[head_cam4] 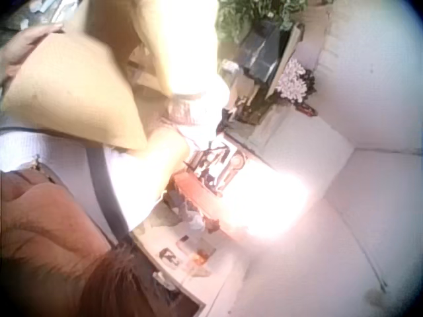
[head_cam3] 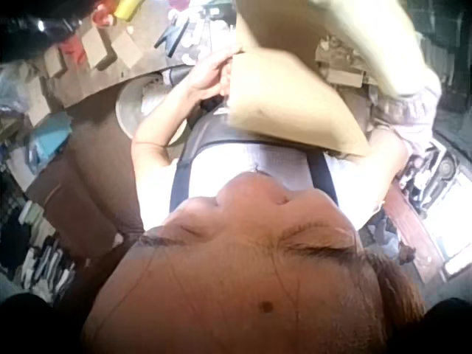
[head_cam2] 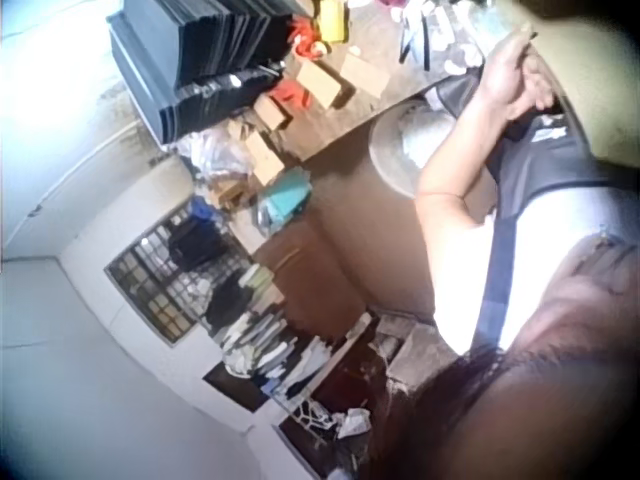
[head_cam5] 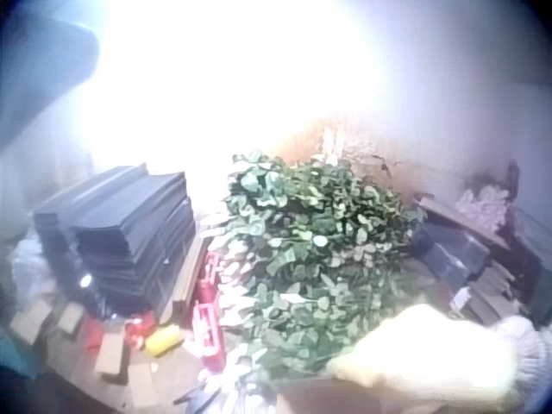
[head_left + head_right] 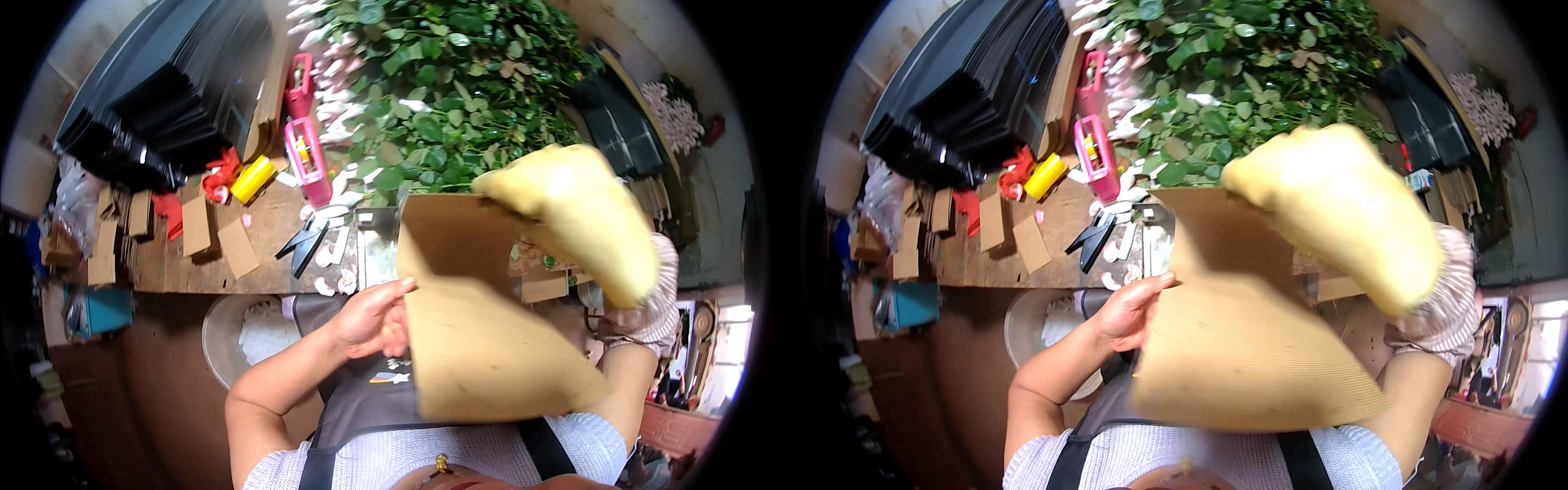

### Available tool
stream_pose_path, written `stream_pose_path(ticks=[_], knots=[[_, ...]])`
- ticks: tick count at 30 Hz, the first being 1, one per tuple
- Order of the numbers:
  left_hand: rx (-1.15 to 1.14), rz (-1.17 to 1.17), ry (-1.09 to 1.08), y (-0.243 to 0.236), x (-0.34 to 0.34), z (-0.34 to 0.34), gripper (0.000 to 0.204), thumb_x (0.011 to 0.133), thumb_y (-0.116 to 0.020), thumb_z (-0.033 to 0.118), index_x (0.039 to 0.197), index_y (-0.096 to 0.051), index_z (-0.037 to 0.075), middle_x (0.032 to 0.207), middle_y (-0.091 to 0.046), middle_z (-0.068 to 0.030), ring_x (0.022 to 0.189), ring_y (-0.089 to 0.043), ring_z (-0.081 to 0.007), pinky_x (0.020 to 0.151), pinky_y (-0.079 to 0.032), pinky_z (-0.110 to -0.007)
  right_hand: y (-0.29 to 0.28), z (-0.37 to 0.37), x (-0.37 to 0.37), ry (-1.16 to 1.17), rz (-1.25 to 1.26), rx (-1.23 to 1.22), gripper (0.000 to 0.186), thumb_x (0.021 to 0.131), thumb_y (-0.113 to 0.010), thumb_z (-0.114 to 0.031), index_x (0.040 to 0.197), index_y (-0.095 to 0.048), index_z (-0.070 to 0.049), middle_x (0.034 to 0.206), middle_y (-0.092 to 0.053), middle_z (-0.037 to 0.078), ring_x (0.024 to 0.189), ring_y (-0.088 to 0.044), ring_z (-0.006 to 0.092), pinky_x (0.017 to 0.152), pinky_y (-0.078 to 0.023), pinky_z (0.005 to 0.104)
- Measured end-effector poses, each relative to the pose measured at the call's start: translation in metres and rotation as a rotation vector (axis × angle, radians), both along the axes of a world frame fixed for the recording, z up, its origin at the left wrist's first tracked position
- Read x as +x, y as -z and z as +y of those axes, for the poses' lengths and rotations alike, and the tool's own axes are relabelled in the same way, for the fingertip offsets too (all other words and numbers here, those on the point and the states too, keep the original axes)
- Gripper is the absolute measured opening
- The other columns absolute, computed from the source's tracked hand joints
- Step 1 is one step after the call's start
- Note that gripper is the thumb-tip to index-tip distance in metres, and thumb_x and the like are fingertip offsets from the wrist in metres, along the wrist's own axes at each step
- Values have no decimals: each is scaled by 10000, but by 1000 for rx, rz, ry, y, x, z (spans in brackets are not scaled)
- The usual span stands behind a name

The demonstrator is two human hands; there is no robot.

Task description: The person arranges white tulips and green leafy stems into a cardboard box. They place the flowers and leaves into the box, adjusting their positions to fit them neatly.

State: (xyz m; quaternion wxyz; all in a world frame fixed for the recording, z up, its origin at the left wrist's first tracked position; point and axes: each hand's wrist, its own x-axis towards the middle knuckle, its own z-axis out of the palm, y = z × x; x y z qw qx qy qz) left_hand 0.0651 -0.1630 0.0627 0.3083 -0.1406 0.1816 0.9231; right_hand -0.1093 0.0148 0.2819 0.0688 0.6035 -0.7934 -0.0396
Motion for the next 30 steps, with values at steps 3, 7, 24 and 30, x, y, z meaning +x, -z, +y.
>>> stream_pose_path(ticks=[3, 7, 24, 30], knots=[[-299, -458, -194, 14, 4, -14, 439, 1079, -539, 441, 1014, -685, 32, 735, -723, -97, 482, -652, -187, 417, -519, -301, 72, -29, -14, 22, -186, 111, 116, 844, -629, -77, 927, -707, -103, 802, -719, 133, 793, -751, 305, 635, -595, 395], [-1168, 51, 484, 90, 3, -100, 619, 1050, -537, 552, 731, -707, 50, 663, -713, -84, 475, -655, -166, 539, -504, -315, 183, -50, -38, -45, -72, 91, 156, 864, -607, -68, 1009, -663, -86, 836, -735, 78, 707, -751, 289, 549, -590, 409], [-2050, 1352, 301, 191, -72, -32, 1058, 880, -552, 749, 1627, -294, 46, 1683, -304, -152, 1580, -221, -278, 1293, -98, -485, 148, -24, -20, 3, -335, -208, 294, 864, -799, -274, 1099, -711, -121, 1053, -746, 114, 945, -718, 338, 786, -575, 432], [-2137, 1389, 327, 196, -77, -34, 1082, 899, -482, 771, 1637, -240, 19, 1703, -259, -156, 1607, -145, -266, 1302, -30, -484, 230, -65, -59, 261, -381, 443, 505, 828, -813, -293, 1238, -645, -50, 1181, -707, 164, 1042, -688, 375, 846, -564, 452]])
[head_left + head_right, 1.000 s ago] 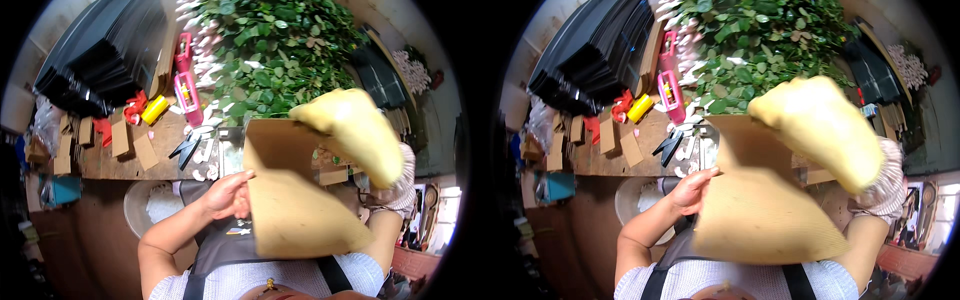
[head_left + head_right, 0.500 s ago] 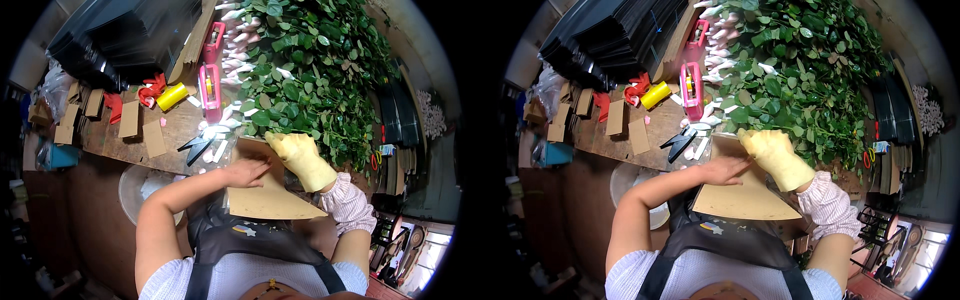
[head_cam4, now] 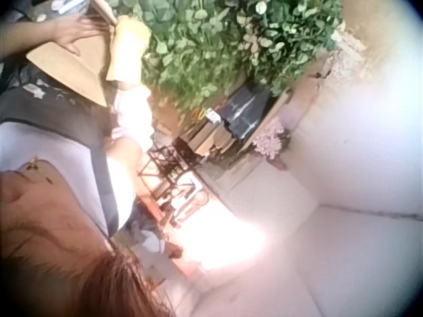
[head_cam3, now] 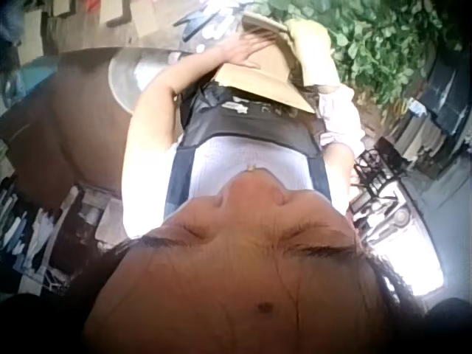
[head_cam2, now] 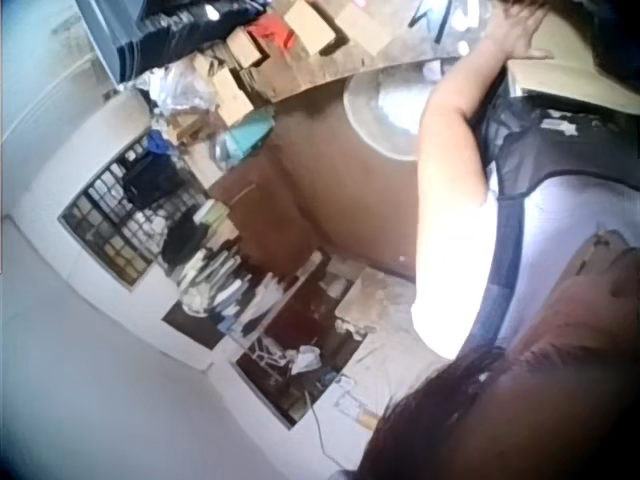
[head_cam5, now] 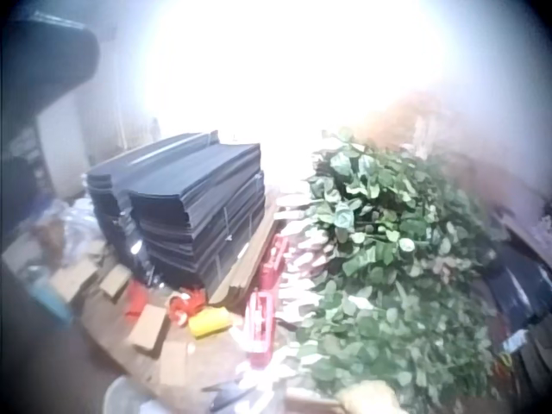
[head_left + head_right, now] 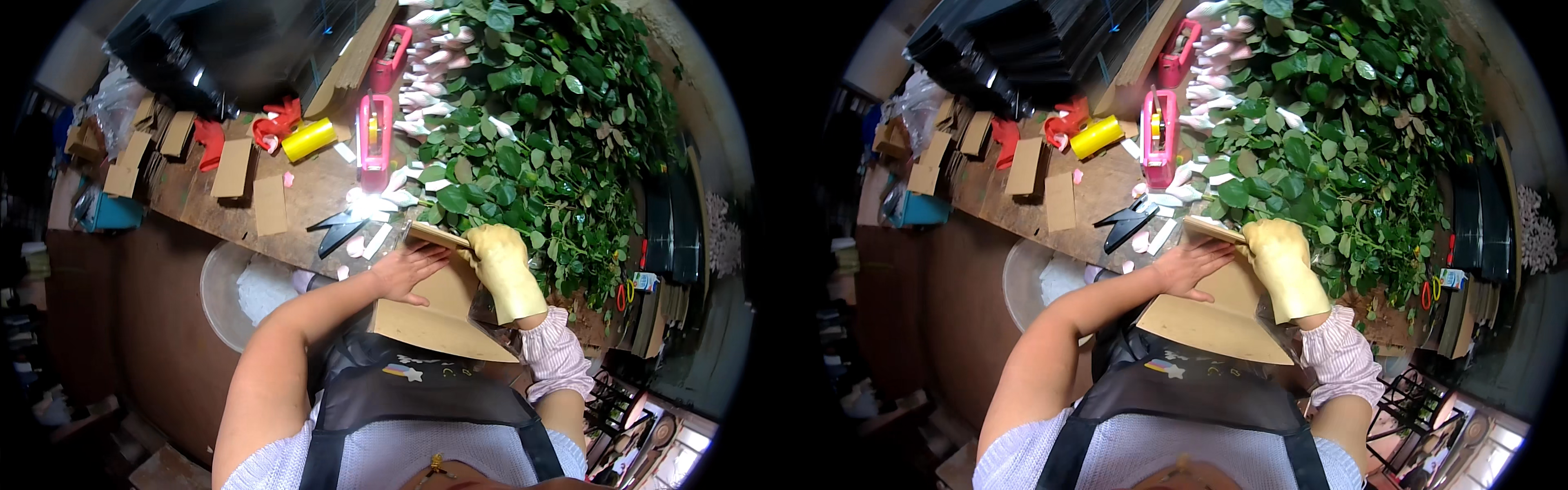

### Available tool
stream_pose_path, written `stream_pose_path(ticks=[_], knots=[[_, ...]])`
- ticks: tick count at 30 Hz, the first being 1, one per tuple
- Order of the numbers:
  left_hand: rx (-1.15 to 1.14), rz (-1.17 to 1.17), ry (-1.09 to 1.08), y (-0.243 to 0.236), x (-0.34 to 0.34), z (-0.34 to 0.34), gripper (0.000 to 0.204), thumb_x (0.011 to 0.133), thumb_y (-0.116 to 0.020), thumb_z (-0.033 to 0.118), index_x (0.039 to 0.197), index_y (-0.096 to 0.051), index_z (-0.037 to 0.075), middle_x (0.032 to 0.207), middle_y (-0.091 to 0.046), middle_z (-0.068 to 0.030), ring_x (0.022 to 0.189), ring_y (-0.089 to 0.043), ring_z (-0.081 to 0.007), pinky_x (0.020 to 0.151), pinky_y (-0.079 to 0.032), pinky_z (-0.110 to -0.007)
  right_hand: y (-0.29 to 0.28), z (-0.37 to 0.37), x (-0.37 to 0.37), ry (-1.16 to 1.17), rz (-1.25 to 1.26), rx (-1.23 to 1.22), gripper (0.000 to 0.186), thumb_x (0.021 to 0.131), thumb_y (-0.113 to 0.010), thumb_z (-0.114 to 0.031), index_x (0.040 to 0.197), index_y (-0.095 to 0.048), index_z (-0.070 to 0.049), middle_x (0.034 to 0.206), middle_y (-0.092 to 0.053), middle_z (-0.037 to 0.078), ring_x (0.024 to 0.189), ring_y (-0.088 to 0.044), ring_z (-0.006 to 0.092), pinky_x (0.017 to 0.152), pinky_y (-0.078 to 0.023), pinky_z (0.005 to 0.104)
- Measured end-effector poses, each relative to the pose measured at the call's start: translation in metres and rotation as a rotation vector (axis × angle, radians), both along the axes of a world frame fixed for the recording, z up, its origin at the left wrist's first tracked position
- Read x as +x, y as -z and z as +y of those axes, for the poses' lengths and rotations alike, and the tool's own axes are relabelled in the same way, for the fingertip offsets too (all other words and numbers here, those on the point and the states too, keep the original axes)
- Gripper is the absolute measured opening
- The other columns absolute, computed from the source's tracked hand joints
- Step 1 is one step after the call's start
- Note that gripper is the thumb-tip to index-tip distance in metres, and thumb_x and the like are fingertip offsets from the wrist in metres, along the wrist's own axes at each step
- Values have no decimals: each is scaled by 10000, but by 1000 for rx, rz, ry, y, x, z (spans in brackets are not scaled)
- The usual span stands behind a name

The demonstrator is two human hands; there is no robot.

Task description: The person arranges white tulips and green leafy stems into a cardboard box. They place the flowers and leaves into the box, adjusting their positions to fit them neatly.

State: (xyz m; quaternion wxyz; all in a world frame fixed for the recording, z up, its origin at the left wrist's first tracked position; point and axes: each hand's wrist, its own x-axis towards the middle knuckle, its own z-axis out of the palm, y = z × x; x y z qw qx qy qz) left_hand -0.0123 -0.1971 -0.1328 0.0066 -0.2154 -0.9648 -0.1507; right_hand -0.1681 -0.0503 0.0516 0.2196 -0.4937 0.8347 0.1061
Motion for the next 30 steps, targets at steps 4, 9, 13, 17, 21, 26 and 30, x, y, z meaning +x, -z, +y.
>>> stream_pose_path(ticks=[4, 9, 13, 17, 21, 26, 30], knots=[[38, 7, -3, 9, 7, 3, 1086, 894, -500, 763, 1633, -241, 11, 1706, -254, -157, 1610, -133, -263, 1302, -22, -481, -49, 11, 29, -216, 49, -614, 632, 775, -843, -303, 1283, -612, -6, 1262, -672, 215, 1090, -689, 389, 891, -575, 459], [50, 81, 35, 15, 3, 5, 1091, 843, -650, 672, 1611, -276, -6, 1707, -246, -158, 1603, -163, -269, 1307, -53, -461, -34, 17, 93, -306, -510, -159, 625, 842, -796, -371, 1340, -585, -57, 1150, -698, 220, 1038, -689, 417, 866, -570, 483], [-37, 195, 14, 20, -7, 6, 1050, 834, -689, 607, 1604, -300, 9, 1698, -259, -161, 1591, -203, -274, 1303, -120, -466, -39, -27, 110, -267, -505, -22, 548, 909, -750, -358, 1351, -603, -69, 1120, -713, 212, 1008, -699, 405, 862, -566, 482], [-70, 519, -76, 87, -8, 21, 1042, 820, -714, 587, 1603, -313, 28, 1684, -293, -160, 1579, -241, -285, 1287, -192, -463, -15, -118, 126, -444, -557, -661, 599, 893, -774, -313, 1380, -581, -23, 1264, -678, 209, 1084, -671, 402, 932, -544, 465], [199, 225, -91, 58, 11, 10, 1056, 809, -723, 583, 1606, -305, 30, 1686, -288, -163, 1579, -241, -287, 1290, -181, -468, 83, -250, 155, -568, -264, -545, 1040, 748, -848, -498, 1553, -386, -29, 1524, -477, 264, 1423, -437, 446, 1162, -371, 509], [290, 151, -110, 56, 32, -5, 1073, 796, -733, 579, 1610, -297, 33, 1688, -282, -167, 1579, -240, -290, 1294, -167, -474, 108, -281, 201, -636, -21, -171, 1254, 692, -868, -582, 1656, -220, -109, 1633, -359, 254, 1541, -288, 430, 1263, -174, 545], [357, 132, -74, 49, 25, 2, 1087, 785, -742, 575, 1613, -289, 35, 1690, -278, -170, 1579, -240, -292, 1297, -156, -479, 131, -253, 207, -699, -45, -642, 398, 858, -615, -104, 1255, -639, -101, 1031, -680, 70, 994, -679, 300, 822, -555, 440]])
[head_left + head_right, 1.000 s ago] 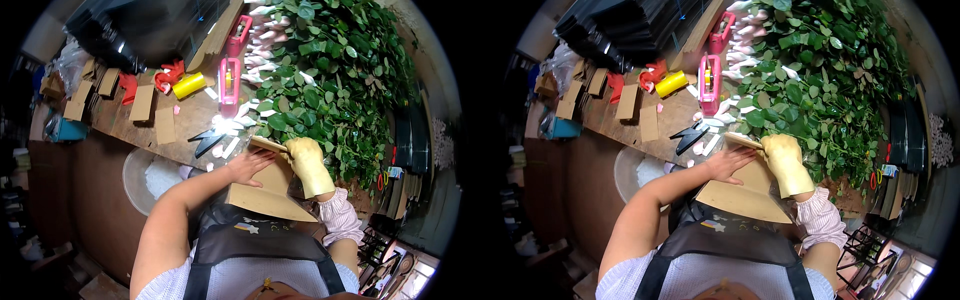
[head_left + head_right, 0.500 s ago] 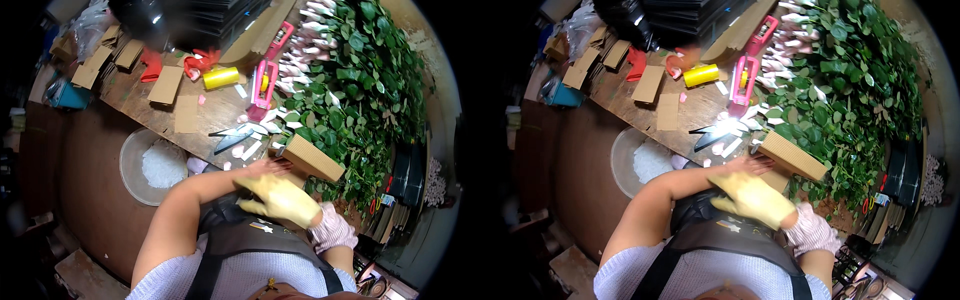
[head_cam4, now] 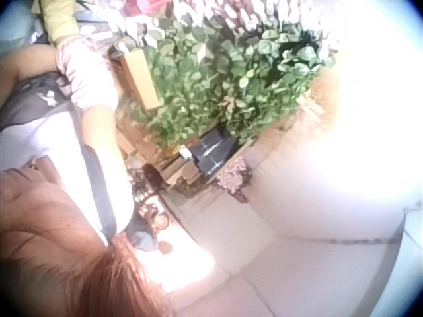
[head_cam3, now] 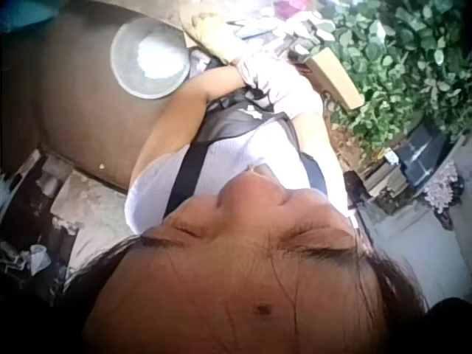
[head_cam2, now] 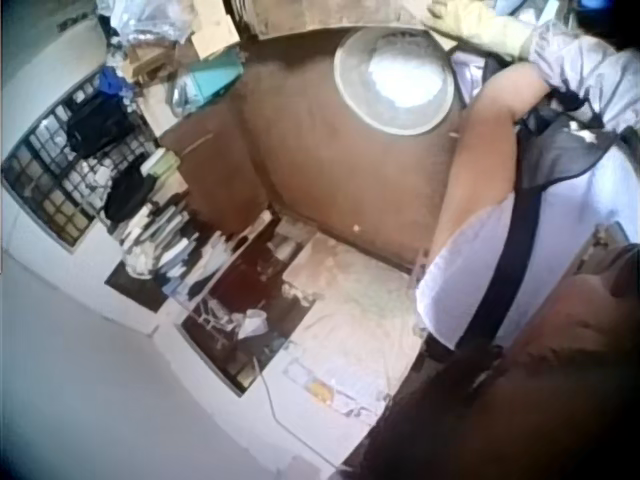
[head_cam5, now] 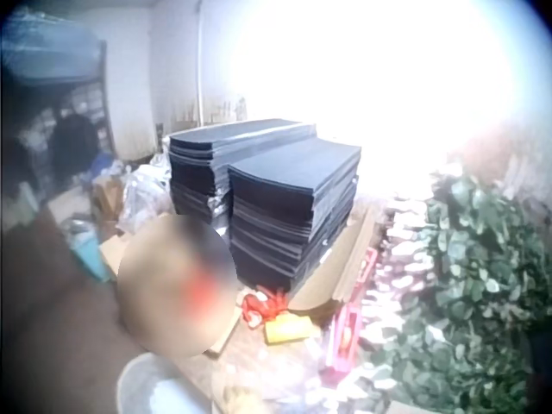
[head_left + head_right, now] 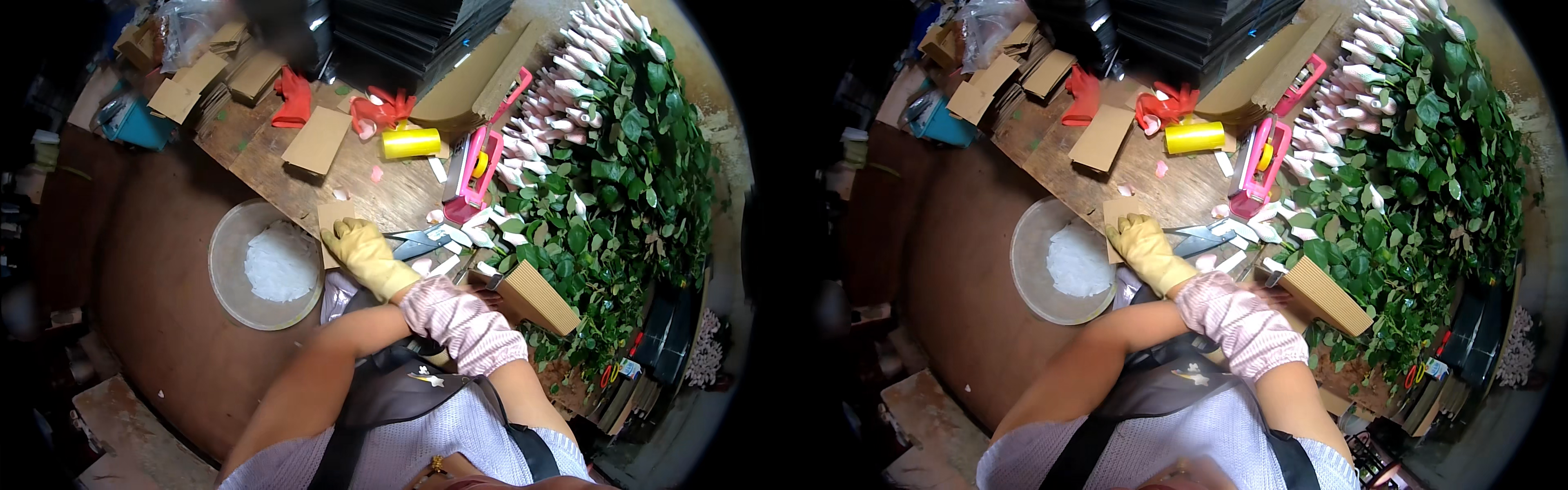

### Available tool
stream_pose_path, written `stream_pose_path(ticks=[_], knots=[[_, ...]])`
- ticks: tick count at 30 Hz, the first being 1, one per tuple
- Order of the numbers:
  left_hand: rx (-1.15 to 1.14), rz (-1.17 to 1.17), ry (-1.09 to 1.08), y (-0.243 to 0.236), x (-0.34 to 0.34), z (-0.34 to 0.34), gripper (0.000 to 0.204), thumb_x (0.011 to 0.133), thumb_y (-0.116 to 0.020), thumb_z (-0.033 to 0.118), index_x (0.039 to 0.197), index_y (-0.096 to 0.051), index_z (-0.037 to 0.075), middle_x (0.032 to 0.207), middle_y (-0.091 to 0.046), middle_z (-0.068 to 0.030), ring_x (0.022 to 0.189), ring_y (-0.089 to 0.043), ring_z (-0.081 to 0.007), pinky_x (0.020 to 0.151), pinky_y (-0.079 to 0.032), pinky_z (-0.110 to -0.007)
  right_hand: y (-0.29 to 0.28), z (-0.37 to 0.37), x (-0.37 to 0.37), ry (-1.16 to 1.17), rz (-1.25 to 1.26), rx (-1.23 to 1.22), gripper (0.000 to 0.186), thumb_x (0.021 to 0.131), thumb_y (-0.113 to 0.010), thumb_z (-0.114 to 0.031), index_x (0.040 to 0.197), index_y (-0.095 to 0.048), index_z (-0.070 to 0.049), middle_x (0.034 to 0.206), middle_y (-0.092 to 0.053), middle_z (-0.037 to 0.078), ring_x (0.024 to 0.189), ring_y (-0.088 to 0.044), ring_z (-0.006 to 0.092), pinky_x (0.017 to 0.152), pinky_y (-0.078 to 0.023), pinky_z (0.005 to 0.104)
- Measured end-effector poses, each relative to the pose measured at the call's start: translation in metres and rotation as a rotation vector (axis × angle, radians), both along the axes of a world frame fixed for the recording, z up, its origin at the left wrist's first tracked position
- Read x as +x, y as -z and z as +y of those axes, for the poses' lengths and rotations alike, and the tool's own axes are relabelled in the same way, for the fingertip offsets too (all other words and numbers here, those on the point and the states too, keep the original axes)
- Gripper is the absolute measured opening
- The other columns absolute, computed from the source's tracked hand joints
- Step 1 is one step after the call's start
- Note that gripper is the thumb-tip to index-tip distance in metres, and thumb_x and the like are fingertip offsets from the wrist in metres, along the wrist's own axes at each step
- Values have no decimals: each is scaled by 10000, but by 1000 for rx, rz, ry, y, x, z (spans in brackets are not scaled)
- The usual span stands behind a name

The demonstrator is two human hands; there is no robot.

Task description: The person arranges white tulips and green leafy stems into a cardboard box. They place the flowers and leaves into the box, adjusting their positions to fit them neatly.

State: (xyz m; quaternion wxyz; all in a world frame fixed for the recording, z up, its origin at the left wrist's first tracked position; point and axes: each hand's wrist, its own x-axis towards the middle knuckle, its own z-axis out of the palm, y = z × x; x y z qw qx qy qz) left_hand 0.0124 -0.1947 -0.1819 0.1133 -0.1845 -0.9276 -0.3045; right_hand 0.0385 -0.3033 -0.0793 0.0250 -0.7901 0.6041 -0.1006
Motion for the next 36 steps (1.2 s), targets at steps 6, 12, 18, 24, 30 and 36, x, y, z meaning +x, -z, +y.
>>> stream_pose_path(ticks=[6, 12, 18, 24, 30, 36], knots=[[112, -40, 48, -14, -20, 10, 1109, 769, -755, 570, 1618, -279, 39, 1692, -271, -174, 1580, -240, -296, 1302, -139, -487, -140, 92, -85, 22, -377, 28, 344, 919, -650, -171, 1251, -659, -80, 1017, -715, 133, 830, -698, 337, 722, -566, 426], [11, -232, 163, -13, -23, 4, 1029, 789, -753, 507, 1605, -319, 56, 1670, -312, -184, 1561, -284, -310, 1287, -192, -500, -170, 251, -144, 469, -381, 442, 323, 957, -709, -256, 1241, -706, -102, 1053, -742, 163, 939, -712, 366, 797, -569, 428], [-145, 75, 0, -33, -17, 5, 796, 899, -597, 447, 1543, -425, 12, 1425, -580, -163, 1375, -513, -340, 1226, -282, -469, -101, 299, -156, 1024, -1539, 593, 391, 976, -737, -188, 1285, -643, 32, 1112, -736, 79, 929, -702, 145, 780, -573, 280], [-505, -515, 210, -89, -18, -21, 699, 926, -567, 439, 1463, -512, -5, 1486, -549, -168, 1445, -449, -347, 1253, -229, -507, -19, 294, -168, 1148, -1480, 672, 479, 981, -719, -389, 1184, -672, 43, 981, -744, 72, 775, -700, 111, 668, -574, 243], [-405, -32, -218, -109, 49, -129, 633, 857, -732, 346, 1393, -560, 55, 1495, -503, -206, 1438, -433, -390, 1192, -316, -564, -18, 276, -168, 1105, -1068, 874, 680, 958, -609, -661, 1105, -678, -1, 770, -754, 47, 647, -716, 149, 616, -567, 287], [-589, -160, -1597, -118, 74, -277, 1130, 822, -741, 661, 1638, -206, 92, 1642, -278, -278, 1535, -229, -476, 1235, -223, -583, -22, 274, -162, 1154, -1029, 817, 661, 973, -579, -651, 1088, -697, -11, 796, -762, 65, 658, -724, 169, 600, -573, 334]])
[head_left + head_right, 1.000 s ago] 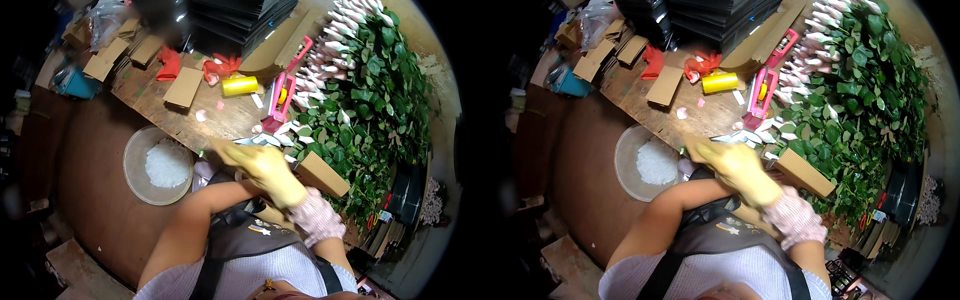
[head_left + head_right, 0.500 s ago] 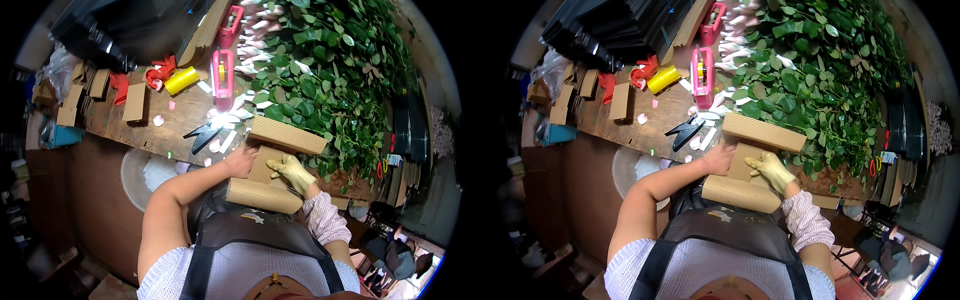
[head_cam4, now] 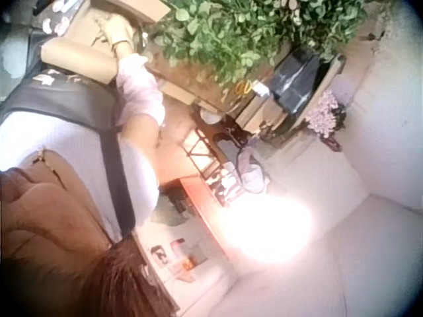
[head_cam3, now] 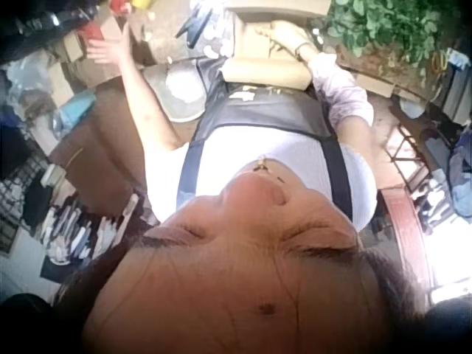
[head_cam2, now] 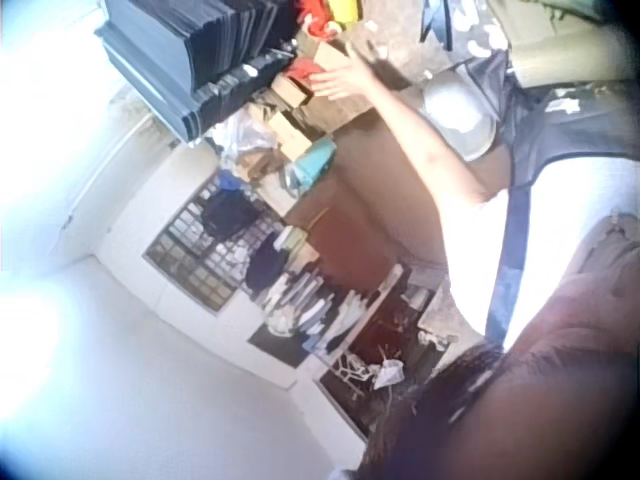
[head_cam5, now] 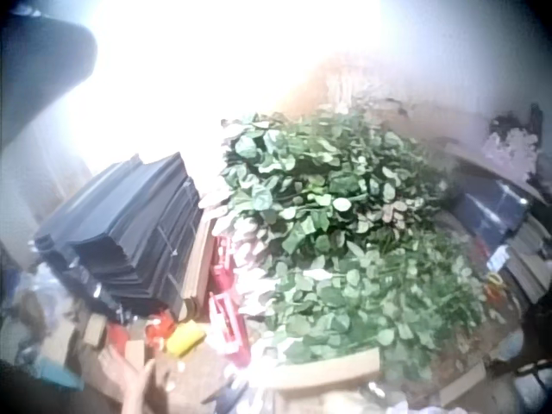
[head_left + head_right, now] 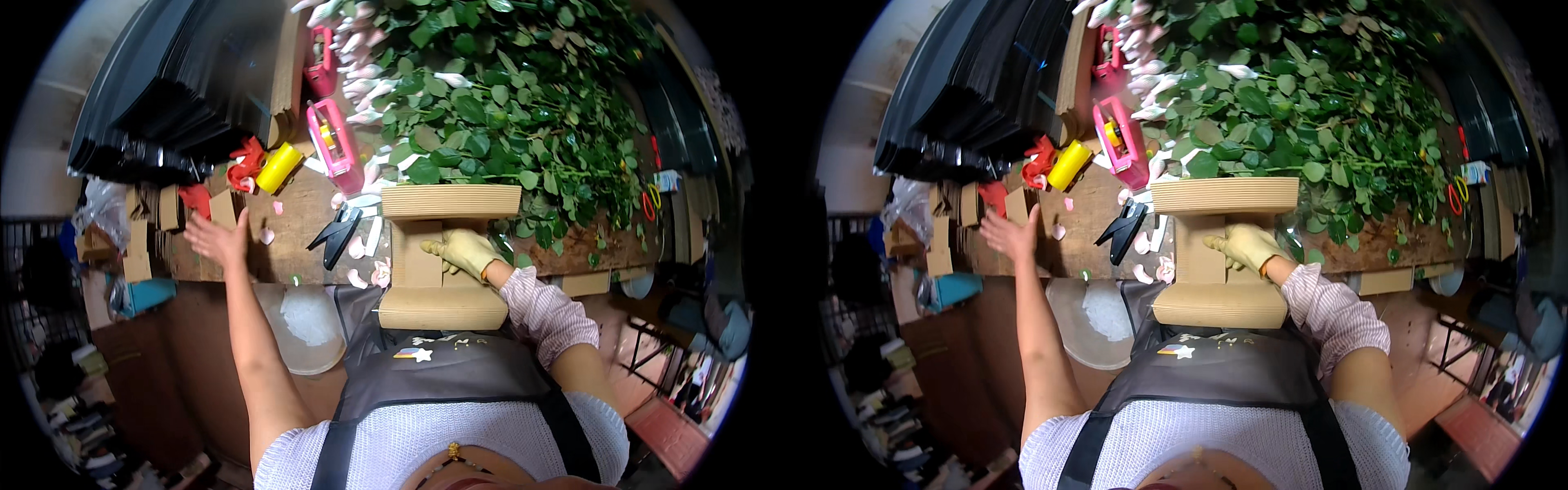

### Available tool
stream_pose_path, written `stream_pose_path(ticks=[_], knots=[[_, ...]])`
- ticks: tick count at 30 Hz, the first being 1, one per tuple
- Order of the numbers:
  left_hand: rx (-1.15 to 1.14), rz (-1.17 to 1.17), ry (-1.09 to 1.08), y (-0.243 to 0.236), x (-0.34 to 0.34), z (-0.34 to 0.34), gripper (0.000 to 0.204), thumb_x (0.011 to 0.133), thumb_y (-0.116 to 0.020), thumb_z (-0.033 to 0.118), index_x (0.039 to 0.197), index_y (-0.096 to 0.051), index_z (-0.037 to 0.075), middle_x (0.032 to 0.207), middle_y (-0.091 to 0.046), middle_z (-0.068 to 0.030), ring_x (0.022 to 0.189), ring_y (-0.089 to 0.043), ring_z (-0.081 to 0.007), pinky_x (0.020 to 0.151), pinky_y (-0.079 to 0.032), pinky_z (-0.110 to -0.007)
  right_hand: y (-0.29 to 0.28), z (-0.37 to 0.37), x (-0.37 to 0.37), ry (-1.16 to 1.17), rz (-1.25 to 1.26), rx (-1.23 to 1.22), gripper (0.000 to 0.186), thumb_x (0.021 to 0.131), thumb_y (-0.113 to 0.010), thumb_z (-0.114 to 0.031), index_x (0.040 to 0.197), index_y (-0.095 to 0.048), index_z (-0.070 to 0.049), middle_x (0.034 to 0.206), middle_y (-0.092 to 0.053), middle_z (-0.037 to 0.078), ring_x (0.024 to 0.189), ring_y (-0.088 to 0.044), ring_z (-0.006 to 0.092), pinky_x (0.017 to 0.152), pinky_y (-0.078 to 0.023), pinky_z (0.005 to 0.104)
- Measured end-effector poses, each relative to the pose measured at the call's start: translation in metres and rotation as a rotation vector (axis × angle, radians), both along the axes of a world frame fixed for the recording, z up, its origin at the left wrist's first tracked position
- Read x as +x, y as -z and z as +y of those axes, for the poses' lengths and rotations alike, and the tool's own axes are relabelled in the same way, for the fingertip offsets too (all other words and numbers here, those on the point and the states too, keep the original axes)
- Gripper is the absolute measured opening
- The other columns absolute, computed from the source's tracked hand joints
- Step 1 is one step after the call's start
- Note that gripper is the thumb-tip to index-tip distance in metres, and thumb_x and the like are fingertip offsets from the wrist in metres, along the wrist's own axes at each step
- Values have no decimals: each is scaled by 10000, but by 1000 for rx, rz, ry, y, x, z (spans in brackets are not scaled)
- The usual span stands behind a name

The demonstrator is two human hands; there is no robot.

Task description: The person arranges white tulips and green leafy stems into a cardboard box. They place the flowers and leaves into the box, adjusting their positions to fit them neatly.

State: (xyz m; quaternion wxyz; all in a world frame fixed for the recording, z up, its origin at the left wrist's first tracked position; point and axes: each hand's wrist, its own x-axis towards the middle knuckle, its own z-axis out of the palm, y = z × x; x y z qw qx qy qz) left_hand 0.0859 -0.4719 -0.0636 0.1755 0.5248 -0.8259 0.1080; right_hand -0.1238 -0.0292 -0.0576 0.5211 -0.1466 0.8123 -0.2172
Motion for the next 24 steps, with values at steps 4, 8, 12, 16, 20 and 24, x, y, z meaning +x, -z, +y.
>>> stream_pose_path(ticks=[4, 8, 12, 16, 20, 24], knots=[[510, -101, -126, 17, 13, -28, 1227, 746, -822, 610, 1669, -123, 205, 1565, -350, -294, 1447, -352, -482, 1174, -317, -594, -4, -1, -5, -43, -30, 4, 639, 978, -580, -632, 1062, -712, -13, 821, -774, 77, 701, -739, 191, 634, -586, 358], [321, -116, 34, 32, 17, 34, 1159, 733, -871, 422, 1652, -190, 235, 1454, -450, -273, 1335, -451, -479, 1122, -379, -574, -4, -3, -6, -82, -1, 51, 628, 981, -574, -631, 1063, -725, -27, 823, -779, 83, 728, -746, 215, 658, -593, 382], [119, -231, 182, 16, 26, 99, 1103, 729, -893, 366, 1617, -281, 133, 1605, -291, -238, 1494, -250, -477, 1147, -251, -691, -7, -2, -3, -93, 21, 52, 628, 981, -572, -633, 1065, -736, -33, 820, -779, 88, 730, -745, 225, 667, -596, 399], [139, 148, 782, -13, 10, 156, 582, 806, -806, 143, 1345, -599, 70, 1373, -572, -178, 1329, -502, -384, 1089, -391, -556, -3, -2, 0, -62, 38, 33, 624, 979, -582, -624, 1067, -738, -26, 820, -778, 91, 702, -741, 227, 651, -595, 396], [681, 150, 1444, -34, -53, 228, 264, 819, -699, -11, 1078, -718, 35, 1040, -732, -124, 988, -701, -321, 843, -576, -407, 3, -2, 6, -91, 122, 1, 657, 952, -597, -666, 1022, -753, -31, 790, -761, 98, 694, -738, 231, 652, -586, 386], [666, -87, 1684, 20, -81, 248, 142, 877, -689, 117, 985, -732, 36, 1106, -737, -136, 962, -710, -318, 824, -600, -406, -54, -1, -4, -240, 145, 116, 686, 972, -507, -690, 1029, -770, -58, 835, -768, 127, 833, -763, 301, 761, -598, 464]])
